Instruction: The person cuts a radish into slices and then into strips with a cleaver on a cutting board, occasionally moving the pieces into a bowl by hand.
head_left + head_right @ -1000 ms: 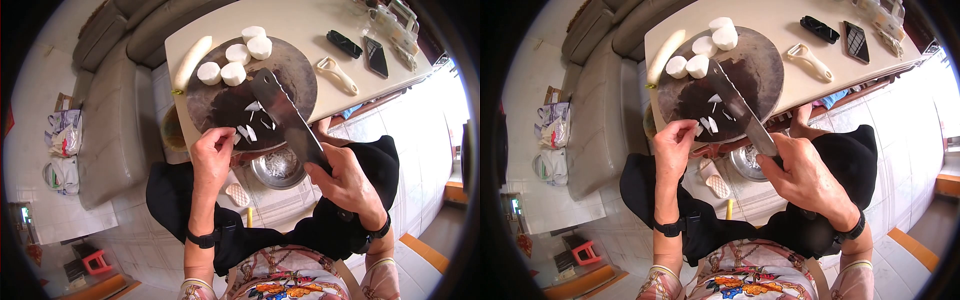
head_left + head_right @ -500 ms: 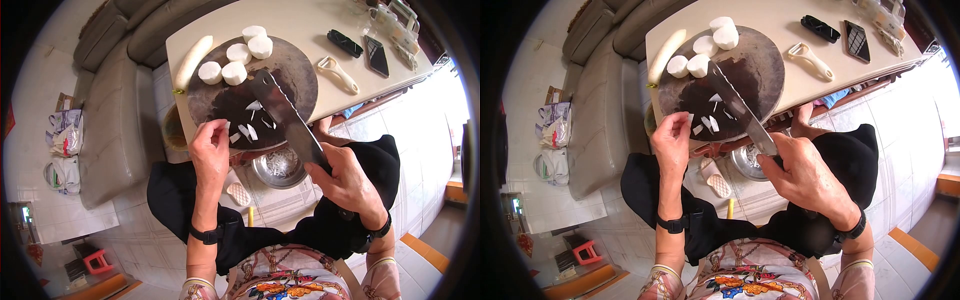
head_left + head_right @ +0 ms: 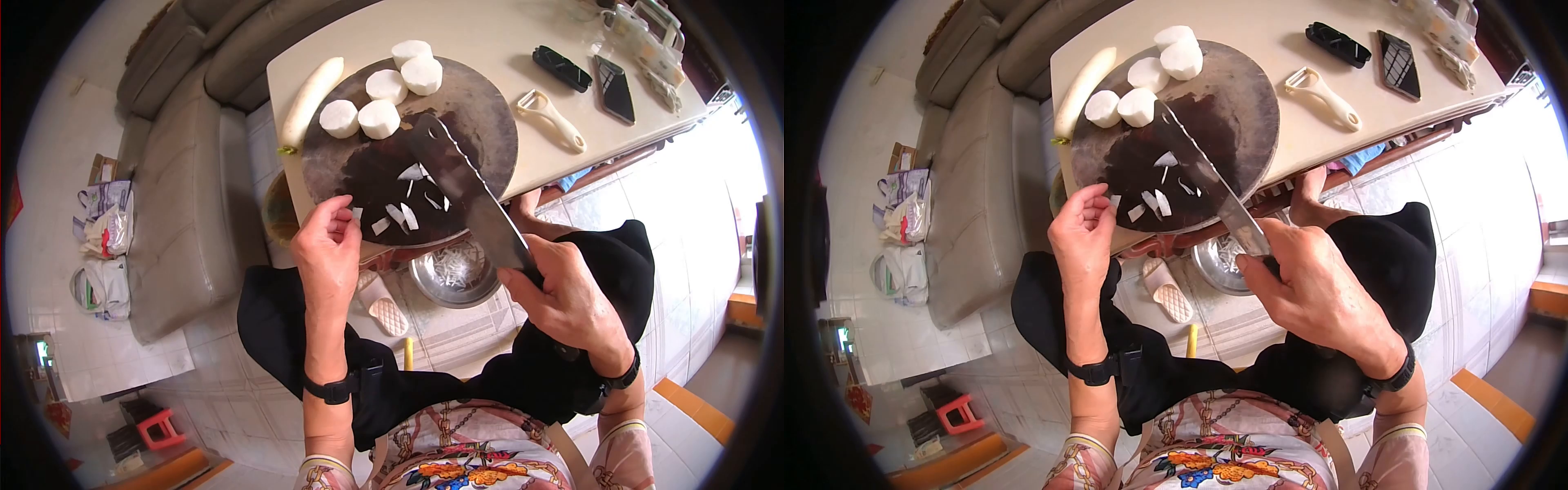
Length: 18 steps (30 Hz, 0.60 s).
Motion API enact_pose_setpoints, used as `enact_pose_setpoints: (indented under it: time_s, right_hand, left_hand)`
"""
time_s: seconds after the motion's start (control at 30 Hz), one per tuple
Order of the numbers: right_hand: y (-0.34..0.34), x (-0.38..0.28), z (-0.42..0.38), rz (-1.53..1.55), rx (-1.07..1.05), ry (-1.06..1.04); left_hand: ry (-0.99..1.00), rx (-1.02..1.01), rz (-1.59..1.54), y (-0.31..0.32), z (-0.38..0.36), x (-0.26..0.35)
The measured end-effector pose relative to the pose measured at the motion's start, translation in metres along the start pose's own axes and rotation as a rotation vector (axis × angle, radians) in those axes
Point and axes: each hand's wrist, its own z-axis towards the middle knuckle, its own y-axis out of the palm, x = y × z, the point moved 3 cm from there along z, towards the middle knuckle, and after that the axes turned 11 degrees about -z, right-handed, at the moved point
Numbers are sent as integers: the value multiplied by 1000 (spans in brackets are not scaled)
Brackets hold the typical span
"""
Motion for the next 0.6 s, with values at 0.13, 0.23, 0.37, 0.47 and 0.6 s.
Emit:
enact_pose_setpoints:
  time_s: [0.13, 0.23, 0.37, 0.47, 0.6]
  right_hand:
    - [-1, -1, 0, -10, 4, -7]
    - [-2, -2, 0, -22, -16, 7]
    - [-2, -1, -1, -1, 3, -9]
    - [-2, 0, -1, -15, -5, -11]
    - [-3, 0, -1, -27, -8, -10]
  left_hand:
    - [-38, -57, 128, 1, 0, 2]
    - [6, -33, 152, -6, 3, -2]
    - [161, -157, 223, -3, 0, 15]
    - [368, -297, 267, 5, -4, 27]
    - [326, -303, 302, 6, -5, 26]
